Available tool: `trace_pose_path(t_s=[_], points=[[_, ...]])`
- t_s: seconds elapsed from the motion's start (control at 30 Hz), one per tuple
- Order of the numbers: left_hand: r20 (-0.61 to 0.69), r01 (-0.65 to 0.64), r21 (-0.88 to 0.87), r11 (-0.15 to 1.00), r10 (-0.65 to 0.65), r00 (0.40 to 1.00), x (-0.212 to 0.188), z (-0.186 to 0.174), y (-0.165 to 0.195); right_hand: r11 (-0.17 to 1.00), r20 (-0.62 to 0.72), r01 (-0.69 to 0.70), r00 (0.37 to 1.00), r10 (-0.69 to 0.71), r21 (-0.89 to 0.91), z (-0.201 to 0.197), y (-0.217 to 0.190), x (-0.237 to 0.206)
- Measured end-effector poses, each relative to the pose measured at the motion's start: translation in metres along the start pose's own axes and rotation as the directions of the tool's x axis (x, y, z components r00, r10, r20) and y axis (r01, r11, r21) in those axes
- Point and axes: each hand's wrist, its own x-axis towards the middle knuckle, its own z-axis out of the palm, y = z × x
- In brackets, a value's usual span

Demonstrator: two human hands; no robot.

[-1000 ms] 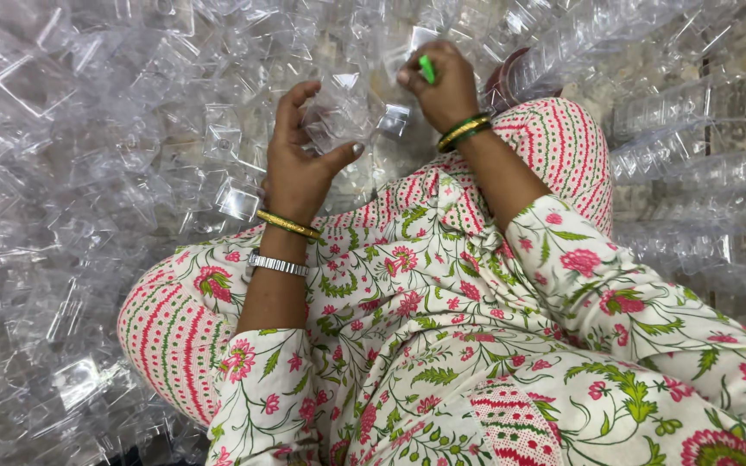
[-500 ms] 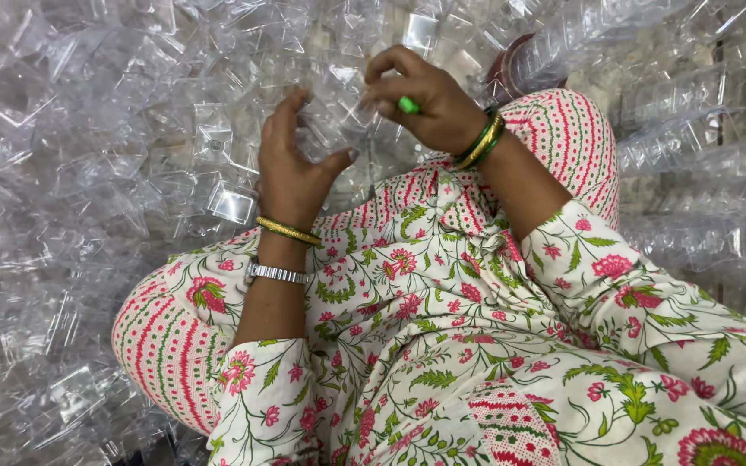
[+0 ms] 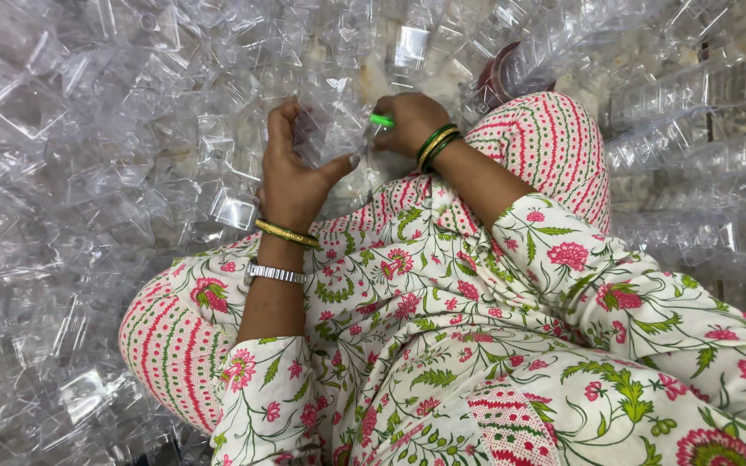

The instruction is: The person sits on the floor among large piles of clear plastic boxes and handles them one at a time, picking up a box, opening and closing it, and setting it aside while holding a green marker. The boxes are drawn from the surrounding piles throughout the episode.

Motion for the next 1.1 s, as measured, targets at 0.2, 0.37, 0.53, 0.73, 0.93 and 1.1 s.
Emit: trace_pose_path(t_s=[0.2,0.37,0.53,0.73,0.93,1.1], points=[[-0.019,0.042,0.129,0.991,-0.04,0.999,0.0,-0.007,0.005,0.392,-0.087,-0.014,0.967,0.238,0.92,-0.03,0.014,0.01],[0.083,-0.015,0.365,0.931,-0.016,0.996,-0.002,-0.009,0.011,0.306,0.287,-0.301,0.954,0.091,0.903,-0.049,0.016,-0.009],[0.204,-0.025,0.4,0.916,-0.062,0.977,-0.006,-0.008,0.019,0.537,0.335,-0.452,0.891,0.307,0.712,-0.041,0.014,-0.006],[0.3,-0.067,0.174,0.982,0.012,0.954,-0.004,-0.003,0.017,0.68,0.05,-0.035,0.999,-0.002,0.732,-0.023,0.027,0.009],[0.271,0.083,0.078,0.994,-0.101,0.957,-0.003,-0.001,0.01,0.377,0.113,-0.082,0.992,-0.06,0.922,-0.041,0.025,-0.007],[0.285,-0.069,-0.02,0.997,0.072,0.956,-0.004,0.0,0.006,0.355,0.117,-0.096,0.992,-0.038,0.93,-0.044,0.011,-0.013]])
